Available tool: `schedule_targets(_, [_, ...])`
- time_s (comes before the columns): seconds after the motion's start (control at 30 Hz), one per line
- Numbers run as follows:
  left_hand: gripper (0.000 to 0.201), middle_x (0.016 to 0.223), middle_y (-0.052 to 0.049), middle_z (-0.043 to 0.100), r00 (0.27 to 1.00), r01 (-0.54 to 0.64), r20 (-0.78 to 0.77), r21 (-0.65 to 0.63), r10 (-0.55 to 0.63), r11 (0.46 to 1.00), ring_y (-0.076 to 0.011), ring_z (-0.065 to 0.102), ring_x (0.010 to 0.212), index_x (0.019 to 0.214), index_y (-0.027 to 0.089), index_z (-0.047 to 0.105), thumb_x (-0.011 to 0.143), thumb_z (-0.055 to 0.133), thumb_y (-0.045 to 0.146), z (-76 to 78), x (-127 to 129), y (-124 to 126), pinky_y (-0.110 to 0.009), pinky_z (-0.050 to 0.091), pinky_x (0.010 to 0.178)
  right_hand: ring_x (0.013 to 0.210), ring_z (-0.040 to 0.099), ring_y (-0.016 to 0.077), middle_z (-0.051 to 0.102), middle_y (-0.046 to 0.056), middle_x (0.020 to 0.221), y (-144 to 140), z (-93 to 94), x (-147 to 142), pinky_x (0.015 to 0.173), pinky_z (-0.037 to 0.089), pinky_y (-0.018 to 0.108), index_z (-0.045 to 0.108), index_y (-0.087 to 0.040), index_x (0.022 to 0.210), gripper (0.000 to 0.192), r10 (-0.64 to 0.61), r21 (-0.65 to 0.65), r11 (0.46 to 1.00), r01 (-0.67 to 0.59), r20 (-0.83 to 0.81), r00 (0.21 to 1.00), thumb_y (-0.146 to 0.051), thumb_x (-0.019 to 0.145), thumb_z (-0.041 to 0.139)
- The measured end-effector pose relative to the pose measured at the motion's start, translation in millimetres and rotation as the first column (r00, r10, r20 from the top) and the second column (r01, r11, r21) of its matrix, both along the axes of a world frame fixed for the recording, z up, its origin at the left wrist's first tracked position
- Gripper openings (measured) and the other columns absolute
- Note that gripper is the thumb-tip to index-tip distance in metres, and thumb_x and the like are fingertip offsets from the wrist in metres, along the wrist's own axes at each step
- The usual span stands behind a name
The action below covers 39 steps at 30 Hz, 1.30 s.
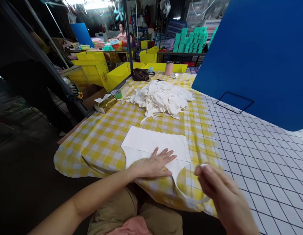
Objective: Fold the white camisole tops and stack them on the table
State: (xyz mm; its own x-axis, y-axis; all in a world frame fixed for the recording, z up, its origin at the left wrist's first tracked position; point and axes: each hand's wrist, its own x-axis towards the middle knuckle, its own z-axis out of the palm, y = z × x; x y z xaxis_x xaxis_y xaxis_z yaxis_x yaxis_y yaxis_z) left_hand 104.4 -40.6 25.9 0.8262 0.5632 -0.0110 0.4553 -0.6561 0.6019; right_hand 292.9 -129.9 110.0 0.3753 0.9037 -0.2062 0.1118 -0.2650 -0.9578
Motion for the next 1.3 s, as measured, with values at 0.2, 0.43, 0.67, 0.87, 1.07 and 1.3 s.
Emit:
schedule_targets(0.2, [0.028,0.094,-0.003,0.064,0.924,-0.137,0.277,-0.404,0.264,0.904,-0.0134,0.058,0.087,0.103,0.017,0.057,0.091,0.035,0.031,20.0,-8.3,-13.1,-0.027,0.044,0.082,0.045,0.02,0.0076,0.021,-0.007,0.048,19.9,-22.5,-31.8,0.042,0.017,0.021,0.053,-0.018,0.064,0.047,0.391,-0.231,0.897,-0.378,0.015,0.92,-0.064,0.072,0.047])
schedule_targets(0.43, [0.019,0.075,-0.001,0.063,0.816,-0.055,0.416,-0.635,0.401,0.771,-0.0119,0.058,0.075,0.082,0.016,0.057,0.083,0.051,0.034,18.5,-5.1,-18.3,-0.022,0.044,0.07,0.046,0.019,0.0077,0.024,-0.007,0.051,27.5,-45.0,-39.7,0.042,0.013,0.022,0.045,-0.019,0.062,0.047,0.511,-0.21,0.844,-0.494,0.028,0.859,-0.064,0.075,0.042])
schedule_targets(0.67, [0.013,0.059,0.002,0.056,0.82,-0.166,0.331,-0.642,0.466,0.748,-0.0083,0.051,0.056,0.069,0.015,0.055,0.077,0.05,0.024,19.9,-3.1,-13.5,-0.02,0.04,0.056,0.046,0.027,0.0096,0.028,-0.007,0.051,23.7,-54.3,-39.4,0.042,0.021,0.022,0.05,-0.019,0.072,0.042,0.543,-0.196,0.838,-0.51,0.198,0.816,-0.057,0.081,0.036])
schedule_targets(0.87, [0.014,0.051,0.004,0.051,0.845,-0.167,0.211,-0.769,0.491,0.617,-0.0083,0.048,0.05,0.067,0.015,0.054,0.072,0.05,0.027,16.0,-8.0,-7.0,-0.021,0.036,0.053,0.041,0.037,0.0099,0.039,-0.008,0.051,18.3,-64.9,-44.4,0.043,0.03,0.021,0.05,-0.02,0.099,0.029,0.332,0.033,0.904,-0.427,0.575,0.748,-0.043,0.081,0.046])
schedule_targets(1.07, [0.018,0.047,0.007,0.041,0.846,-0.082,0.186,-0.881,0.5,0.466,-0.0064,0.044,0.042,0.056,0.016,0.044,0.07,0.049,0.026,12.2,-5.2,-2.1,-0.021,0.033,0.049,0.046,0.048,0.0089,0.058,0.001,0.066,19.7,-73.6,-47.3,0.045,0.034,0.02,0.059,-0.02,0.077,0.027,0.118,0.217,0.844,-0.491,0.818,0.564,-0.035,0.09,0.04])
schedule_targets(1.3, [0.005,0.081,-0.001,0.056,0.921,-0.305,0.183,-0.21,0.344,0.929,-0.0138,0.053,0.078,0.08,0.016,0.057,0.076,0.054,0.018,5.7,-0.8,20.7,-0.026,0.043,0.073,0.058,0.056,0.0149,0.062,0.003,0.067,44.0,-74.2,-35.2,0.055,0.04,0.025,0.057,-0.02,0.071,0.023,0.18,0.123,0.927,-0.354,0.681,0.709,-0.036,0.081,0.044])
